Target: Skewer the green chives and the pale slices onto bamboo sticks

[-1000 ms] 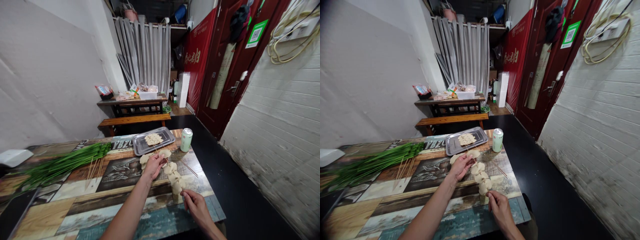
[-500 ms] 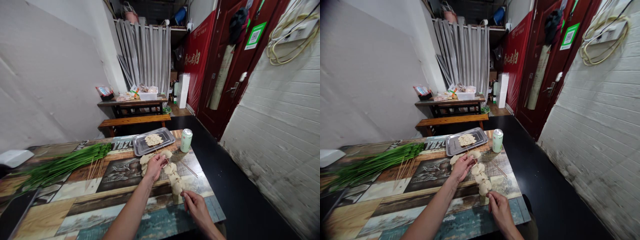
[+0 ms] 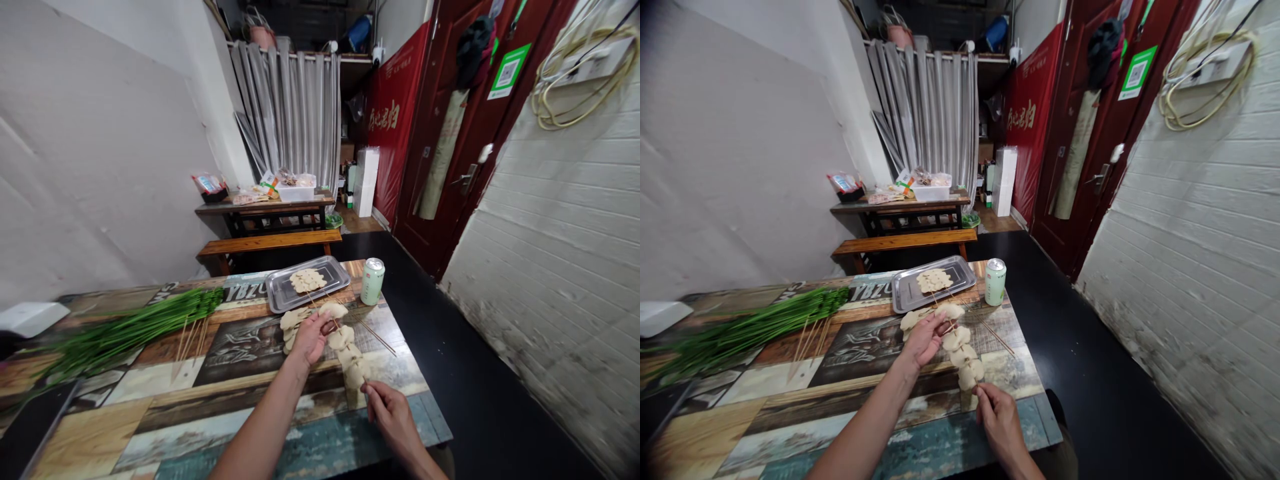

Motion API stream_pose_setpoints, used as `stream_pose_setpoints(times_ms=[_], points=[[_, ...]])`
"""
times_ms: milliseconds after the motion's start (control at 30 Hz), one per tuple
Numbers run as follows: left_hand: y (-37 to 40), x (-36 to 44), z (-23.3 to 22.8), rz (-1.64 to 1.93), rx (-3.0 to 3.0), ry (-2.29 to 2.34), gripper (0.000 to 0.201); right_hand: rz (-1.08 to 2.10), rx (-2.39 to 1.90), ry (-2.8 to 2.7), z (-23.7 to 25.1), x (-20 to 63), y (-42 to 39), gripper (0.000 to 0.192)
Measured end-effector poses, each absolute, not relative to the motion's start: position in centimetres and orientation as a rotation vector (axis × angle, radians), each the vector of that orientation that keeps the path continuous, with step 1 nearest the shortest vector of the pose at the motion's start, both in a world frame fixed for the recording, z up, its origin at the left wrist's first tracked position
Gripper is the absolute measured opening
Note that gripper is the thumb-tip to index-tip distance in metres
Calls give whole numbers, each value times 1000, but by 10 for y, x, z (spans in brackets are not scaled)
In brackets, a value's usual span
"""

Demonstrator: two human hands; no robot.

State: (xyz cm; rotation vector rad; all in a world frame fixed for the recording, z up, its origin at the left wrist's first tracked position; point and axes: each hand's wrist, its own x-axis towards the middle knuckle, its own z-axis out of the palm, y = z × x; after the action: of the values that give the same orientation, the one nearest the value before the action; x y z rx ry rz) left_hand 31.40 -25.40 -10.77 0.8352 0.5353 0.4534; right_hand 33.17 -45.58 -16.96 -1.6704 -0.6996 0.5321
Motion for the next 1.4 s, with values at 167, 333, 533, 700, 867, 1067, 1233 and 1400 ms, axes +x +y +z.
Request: stream_pose_setpoints(times_ms=[167,333,533,700,867,1067,1233,1400], points=[[-256,315,-102,433,791,576,12,539,-1646,-693,-171,330,-454,39],[-258,316,-98,434,772,605,11,538,-1648,-680,-174,331,-453,39],[-262,316,-93,422,742,608,11,537,-1616,-671,-181,331,-452,40],[-266,319,-95,417,738,604,9,550,-1590,-644,-183,330,-450,43],[-269,322,-98,412,748,607,11,556,-1591,-641,-182,329,-450,43],[-269,320,-100,404,762,574,14,543,-1604,-651,-181,330,-450,40],[-270,322,-104,402,796,554,15,519,-1611,-658,-181,329,-450,39],[-271,324,-106,393,800,535,18,516,-1613,-646,-181,330,-449,43]])
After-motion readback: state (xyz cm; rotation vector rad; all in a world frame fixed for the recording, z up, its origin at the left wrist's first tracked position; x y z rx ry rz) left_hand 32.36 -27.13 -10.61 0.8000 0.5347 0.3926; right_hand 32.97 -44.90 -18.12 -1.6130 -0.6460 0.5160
